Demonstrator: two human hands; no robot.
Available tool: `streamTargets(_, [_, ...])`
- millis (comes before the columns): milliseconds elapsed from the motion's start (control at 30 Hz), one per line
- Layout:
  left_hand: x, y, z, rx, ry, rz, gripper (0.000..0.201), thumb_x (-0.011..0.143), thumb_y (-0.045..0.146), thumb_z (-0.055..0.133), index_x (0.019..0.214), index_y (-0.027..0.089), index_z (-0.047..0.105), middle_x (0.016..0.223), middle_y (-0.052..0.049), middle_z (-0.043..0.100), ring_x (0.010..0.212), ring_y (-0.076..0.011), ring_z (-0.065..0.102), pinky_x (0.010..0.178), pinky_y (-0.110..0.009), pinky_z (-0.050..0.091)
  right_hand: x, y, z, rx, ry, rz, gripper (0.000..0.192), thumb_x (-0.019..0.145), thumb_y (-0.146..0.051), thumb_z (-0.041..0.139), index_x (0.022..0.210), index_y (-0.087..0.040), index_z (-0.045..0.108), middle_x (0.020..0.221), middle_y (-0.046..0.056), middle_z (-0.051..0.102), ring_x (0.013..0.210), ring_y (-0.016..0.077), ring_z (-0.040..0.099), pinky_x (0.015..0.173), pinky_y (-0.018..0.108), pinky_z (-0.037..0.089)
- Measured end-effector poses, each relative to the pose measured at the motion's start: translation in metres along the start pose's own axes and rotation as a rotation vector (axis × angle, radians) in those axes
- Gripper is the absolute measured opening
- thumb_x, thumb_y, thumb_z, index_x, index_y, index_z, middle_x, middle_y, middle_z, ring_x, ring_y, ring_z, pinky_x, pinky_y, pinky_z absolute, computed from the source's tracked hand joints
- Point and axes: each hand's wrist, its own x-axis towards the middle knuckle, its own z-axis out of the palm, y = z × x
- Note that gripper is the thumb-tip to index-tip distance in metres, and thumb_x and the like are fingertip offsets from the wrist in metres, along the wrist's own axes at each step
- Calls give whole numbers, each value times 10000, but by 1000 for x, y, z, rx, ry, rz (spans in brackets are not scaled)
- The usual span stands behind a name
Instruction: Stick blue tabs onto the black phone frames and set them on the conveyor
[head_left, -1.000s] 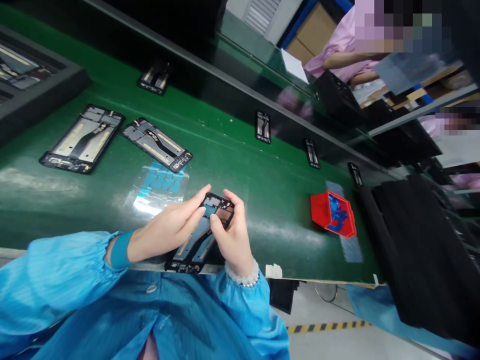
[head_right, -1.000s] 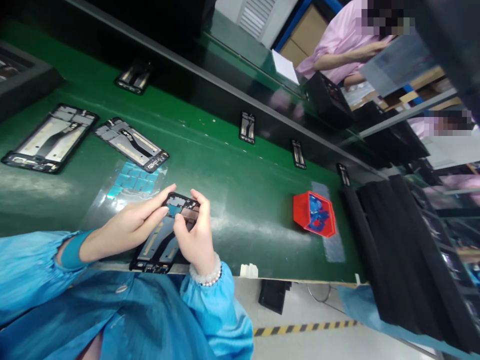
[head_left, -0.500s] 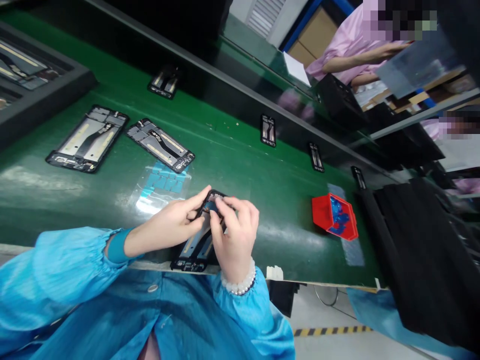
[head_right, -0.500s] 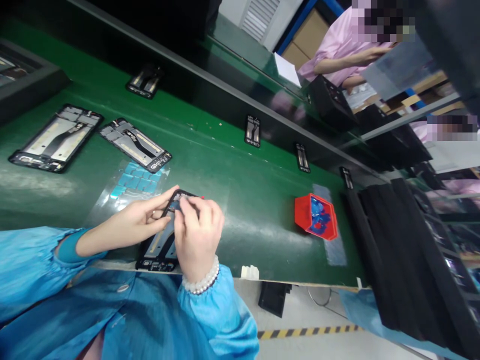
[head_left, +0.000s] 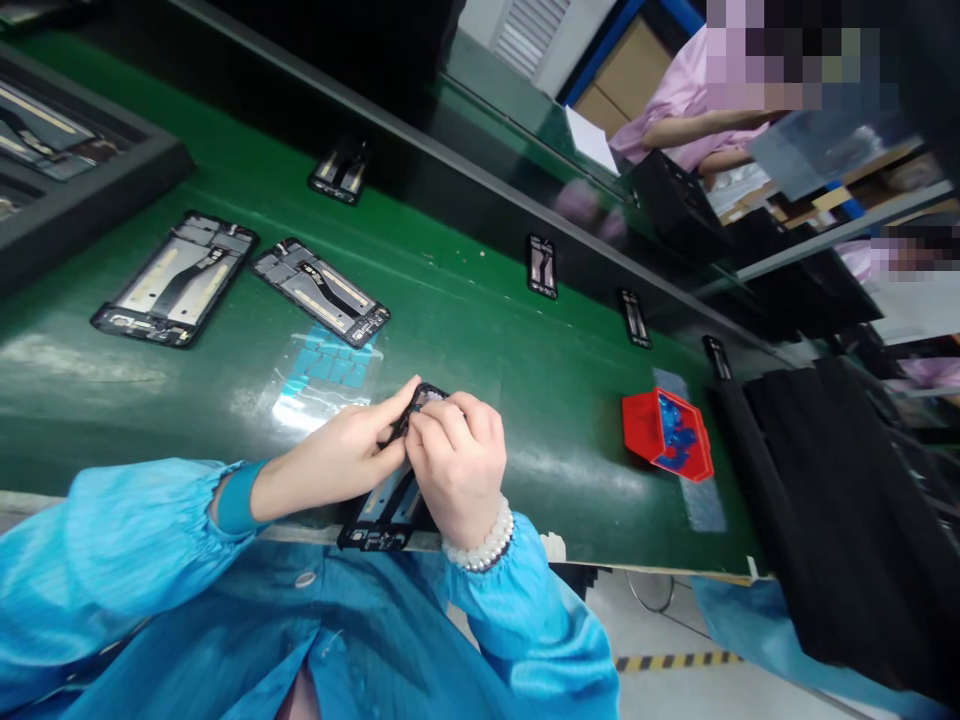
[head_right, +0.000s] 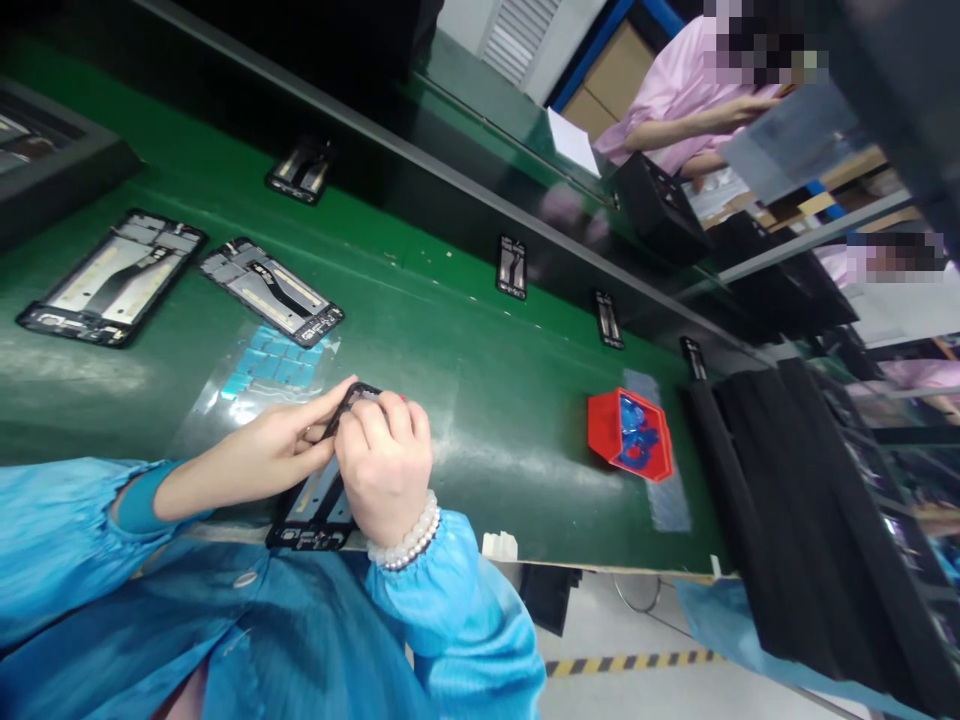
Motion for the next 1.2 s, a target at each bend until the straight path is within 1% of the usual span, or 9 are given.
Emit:
streamTargets(200, [-3,-5,6,-87,60,-68,629,830,304,430,1423,103,367,567,51,521,503,-120,499,478,-205,415,0,-9,12,18,103,173,84,820,-118,565,765,-181,562,848,51,642,945,203,510,867,351,419])
streamTargets(367, [4,-18,8,-355,151,-126,599,803,283,493,1382,152,407,1029,-73,691,943,-194,654,795,-269,526,-24,9,-2,-78,248,412,83,820,-120,475,785,-187,510,874,82,576,928,217,525,838,415,445])
streamTargets(533, [12,-21,0,-258,226,-172,406,838,382,493,1175,162,542,909,-49,700,848,-207,654,730,-275,524,-47,146,-75,-501,493,1027,88,826,-233,437,739,-228,449,719,72,515,727,214,571,654,413,424])
streamTargets(633, [14,-18,-1,-86,250,-203,362,896,460,405,984,166,598,766,-16,664,721,-189,621,629,-253,484,-48,235,-111,-502,384,1165,196,721,-175,551,609,-253,412,634,66,495,719,258,582,616,454,376])
streamTargets(733, [15,-16,1,10,260,-176,403,911,442,356,1060,159,602,853,-38,686,780,-204,631,670,-264,478,-48,273,-121,-456,244,1198,300,652,-165,638,510,-254,390,619,87,517,801,311,590,619,470,366])
streamTargets(867, [16,-15,3,65,216,-213,534,919,412,308,1338,119,460,772,-30,693,697,-205,645,671,-282,488,-45,216,-93,-408,228,1019,161,797,-172,479,655,-217,539,809,143,609,959,292,569,771,487,397])
streamTargets(1033, [14,-12,4,98,220,-214,594,914,412,302,1392,76,407,960,-86,716,809,-217,666,741,-287,503,-28,56,-24,202,-33,232,158,893,-201,495,1005,-197,606,920,67,653,897,184,569,801,354,467])
streamTargets(1100, [13,-10,4,77,238,-200,598,910,426,315,1384,78,421,1026,-98,710,864,-221,666,753,-282,505,-22,16,-1,248,-91,153,163,889,-229,542,1030,-203,618,968,66,650,941,188,538,817,341,455])
streamTargets(1200, [10,-7,5,46,233,-217,600,907,453,327,1373,92,438,917,-78,728,785,-216,672,693,-276,514,-16,-2,14,221,-37,178,119,890,-224,551,955,-214,650,916,54,627,957,190,500,826,328,431])
